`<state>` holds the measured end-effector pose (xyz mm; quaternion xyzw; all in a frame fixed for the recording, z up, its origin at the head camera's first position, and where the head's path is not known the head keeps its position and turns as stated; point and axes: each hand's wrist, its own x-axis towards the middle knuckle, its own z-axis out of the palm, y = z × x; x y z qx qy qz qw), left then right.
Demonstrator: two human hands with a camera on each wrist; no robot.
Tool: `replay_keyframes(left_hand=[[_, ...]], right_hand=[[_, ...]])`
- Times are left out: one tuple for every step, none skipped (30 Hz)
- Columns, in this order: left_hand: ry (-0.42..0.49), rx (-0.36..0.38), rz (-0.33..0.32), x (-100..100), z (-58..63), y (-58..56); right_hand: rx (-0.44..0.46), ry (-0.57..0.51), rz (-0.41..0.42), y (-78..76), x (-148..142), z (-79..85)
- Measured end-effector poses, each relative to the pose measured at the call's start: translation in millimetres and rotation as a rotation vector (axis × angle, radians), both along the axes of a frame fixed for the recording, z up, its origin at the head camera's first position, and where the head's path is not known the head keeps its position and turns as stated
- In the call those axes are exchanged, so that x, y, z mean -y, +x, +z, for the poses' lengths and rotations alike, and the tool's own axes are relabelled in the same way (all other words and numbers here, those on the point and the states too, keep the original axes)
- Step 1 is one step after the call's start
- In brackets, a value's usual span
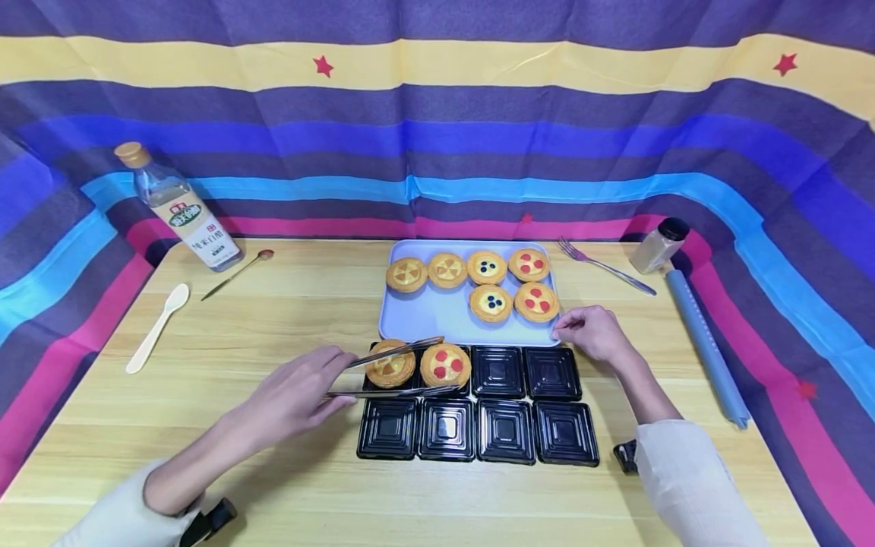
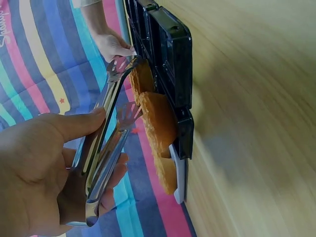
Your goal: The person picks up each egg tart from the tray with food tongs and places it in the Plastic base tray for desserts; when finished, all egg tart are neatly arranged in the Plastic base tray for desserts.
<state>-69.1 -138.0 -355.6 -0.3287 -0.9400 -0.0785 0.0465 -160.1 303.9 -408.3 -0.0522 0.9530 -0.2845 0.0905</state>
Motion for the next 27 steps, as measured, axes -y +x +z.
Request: replay_keyframes(left_hand=[[-0.002, 0.006, 0.004, -0.4, -0.7, 0.1], [-0.002, 0.010, 0.007, -0.7, -1.3, 0.1], [-0.003, 0.010, 0.009, -1.0, -2.0, 0.1], [-0.002, 0.009, 0.011, -1.2, -2.4, 0.1], [0.000, 0.007, 0.012, -1.5, -2.8, -0.1], [0.001, 0.003, 0.012, -1.6, -3.0, -0.2], [0.002, -0.002, 0.011, -1.7, -3.3, -0.3], [0.001, -0.006, 0.010, -1.8, -3.5, -0.4], [0.001, -0.009, 0.009, -2.1, -3.7, -0.6], [-0.001, -0.012, 0.006, -2.3, -3.9, -0.8], [-0.004, -0.014, 0.005, -2.5, -4.1, -1.0], [-0.007, -0.014, 0.004, -2.7, -4.3, -1.2], [-0.009, -0.014, 0.004, -2.9, -4.3, -1.3], [-0.011, -0.012, 0.004, -3.0, -4.3, -1.3], [-0.012, -0.009, 0.005, -3.1, -4.3, -1.4], [-0.012, -0.006, 0.006, -3.2, -4.1, -1.3], [-0.010, -0.003, 0.007, -3.3, -3.8, -1.4], [-0.008, -0.002, 0.007, -3.3, -3.3, -1.4], [-0.004, -0.005, 0.004, -3.2, -2.8, -1.3], [0.000, -0.006, 0.002, -3.2, -2.2, -1.3], [0.003, -0.008, 0.001, -3.3, -1.4, -1.4], [0.005, -0.012, -0.001, -3.4, -0.7, -1.7], [0.007, -0.016, -0.003, -3.5, 0.3, -2.0], [0.008, -0.020, -0.006, -3.7, 1.2, -2.5], [0.009, -0.025, -0.012, -4.1, 2.0, -3.1], [0.011, -0.025, -0.015, -4.6, 3.0, -3.8], [0.011, -0.025, -0.019, -5.2, 3.8, -4.5]], right_hand=[[0.001, -0.001, 0.001, 0.0, 0.1, 0.0], [0.003, -0.002, 0.001, 0.0, 0.1, -0.1], [0.003, -0.003, 0.001, 0.0, 0.0, -0.1], [0.003, -0.003, 0.001, -0.1, -0.1, -0.3], [0.002, -0.004, 0.001, -0.1, -0.2, -0.3], [0.002, -0.003, 0.001, -0.2, -0.2, -0.3], [0.002, -0.004, 0.001, -0.1, -0.1, -0.1], [0.003, -0.004, 0.000, 0.0, -0.1, 0.1], [0.003, -0.005, 0.000, 0.0, 0.0, 0.2], [0.003, -0.004, -0.001, 0.0, 0.0, 0.3], [0.004, -0.004, -0.001, 0.0, 0.0, 0.4], [0.005, -0.004, -0.001, 0.0, 0.0, 0.4], [0.005, -0.004, -0.002, -0.1, 0.0, 0.5], [0.006, -0.003, -0.002, -0.2, -0.1, 0.4], [0.006, -0.002, -0.004, -0.3, -0.1, 0.5], [0.006, 0.001, -0.005, -0.3, -0.1, 0.6], [0.006, 0.001, -0.006, -0.3, -0.1, 0.7], [0.006, 0.001, -0.006, -0.3, -0.1, 0.9], [0.005, 0.003, -0.005, -0.3, -0.2, 0.8], [0.004, 0.004, -0.004, -0.3, -0.2, 0.9], [0.003, 0.005, -0.003, -0.2, -0.2, 1.0], [0.001, 0.005, 0.000, -0.2, -0.3, 1.0], [0.001, 0.004, 0.002, -0.2, -0.3, 1.0], [0.003, 0.004, 0.002, -0.2, -0.1, 1.2], [0.004, 0.004, 0.002, -0.2, -0.1, 1.2], [0.007, 0.003, 0.001, -0.2, 0.1, 1.4], [0.008, 0.003, 0.001, -0.2, 0.1, 1.4]])
